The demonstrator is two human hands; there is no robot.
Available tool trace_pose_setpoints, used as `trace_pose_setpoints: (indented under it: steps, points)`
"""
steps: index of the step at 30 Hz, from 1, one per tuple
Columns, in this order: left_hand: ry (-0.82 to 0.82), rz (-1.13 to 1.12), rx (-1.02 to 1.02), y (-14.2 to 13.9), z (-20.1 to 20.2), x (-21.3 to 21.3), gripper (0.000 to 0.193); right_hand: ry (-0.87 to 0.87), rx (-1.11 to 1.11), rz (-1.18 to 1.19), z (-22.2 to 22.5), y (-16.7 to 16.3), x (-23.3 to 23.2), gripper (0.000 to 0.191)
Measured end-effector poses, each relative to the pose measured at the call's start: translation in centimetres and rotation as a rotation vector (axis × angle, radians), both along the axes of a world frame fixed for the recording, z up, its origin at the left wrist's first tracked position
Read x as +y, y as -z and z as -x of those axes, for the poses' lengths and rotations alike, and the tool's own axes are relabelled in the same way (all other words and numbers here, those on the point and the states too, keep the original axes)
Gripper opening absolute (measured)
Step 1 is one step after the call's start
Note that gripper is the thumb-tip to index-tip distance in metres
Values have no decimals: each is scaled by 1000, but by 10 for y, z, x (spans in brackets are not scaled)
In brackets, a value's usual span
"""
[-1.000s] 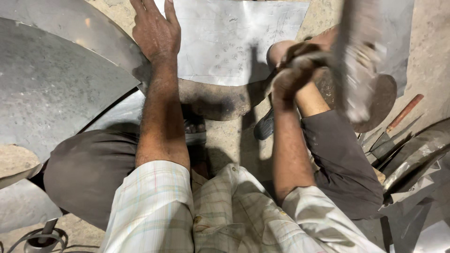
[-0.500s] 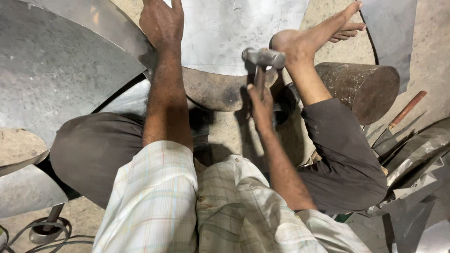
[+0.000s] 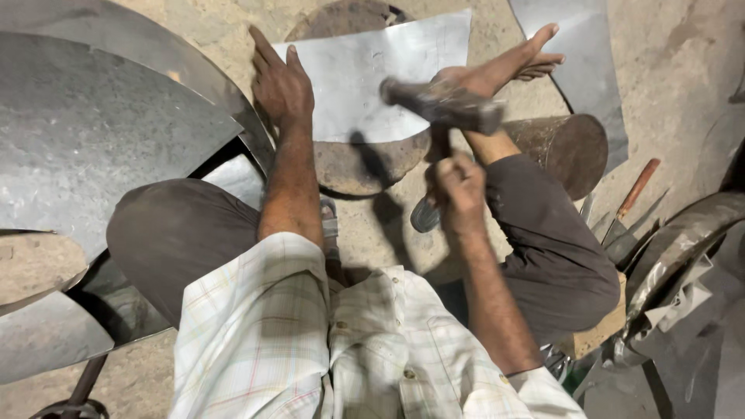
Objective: The person sits on the floor and uses a hammer to shape a metal sheet placed on a circular anvil. They repeatedly strike the sheet, reposition it, and continue hammering to form a curved shape.
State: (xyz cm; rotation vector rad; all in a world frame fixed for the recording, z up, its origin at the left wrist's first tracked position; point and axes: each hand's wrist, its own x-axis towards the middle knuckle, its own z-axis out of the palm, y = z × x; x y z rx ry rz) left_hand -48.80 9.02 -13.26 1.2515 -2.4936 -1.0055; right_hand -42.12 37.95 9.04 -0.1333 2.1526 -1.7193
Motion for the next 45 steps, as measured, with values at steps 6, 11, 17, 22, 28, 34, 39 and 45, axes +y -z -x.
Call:
trace_pose_setpoints:
  steps: [6, 11, 17, 22, 28, 34, 39, 45]
  points:
    - [0, 315, -256, 12, 10, 10, 68, 41, 921, 362, 73, -88, 25, 47]
    - [137, 264, -313, 7, 10, 7, 55, 93, 1149, 536, 92, -40, -21, 47]
    - [172, 177, -287, -7, 13, 4, 54, -40, 93, -526, 47, 166, -33, 47]
    - [188, 196, -313, -18, 16, 3, 55, 6, 194, -471, 15, 171, 1, 73]
    - [179, 194, -238, -3, 13, 5, 54, -123, 114, -398, -7, 182, -19, 54]
    - [147, 292, -145, 10, 18, 2, 53, 51, -303, -302, 41, 122, -41, 34]
    - [212, 163, -281, 4, 17, 4, 53, 112, 151, 117, 91, 9, -31, 32]
    - [161, 319, -129, 0, 6, 10, 50, 681, 502, 689, 254, 135, -12, 84]
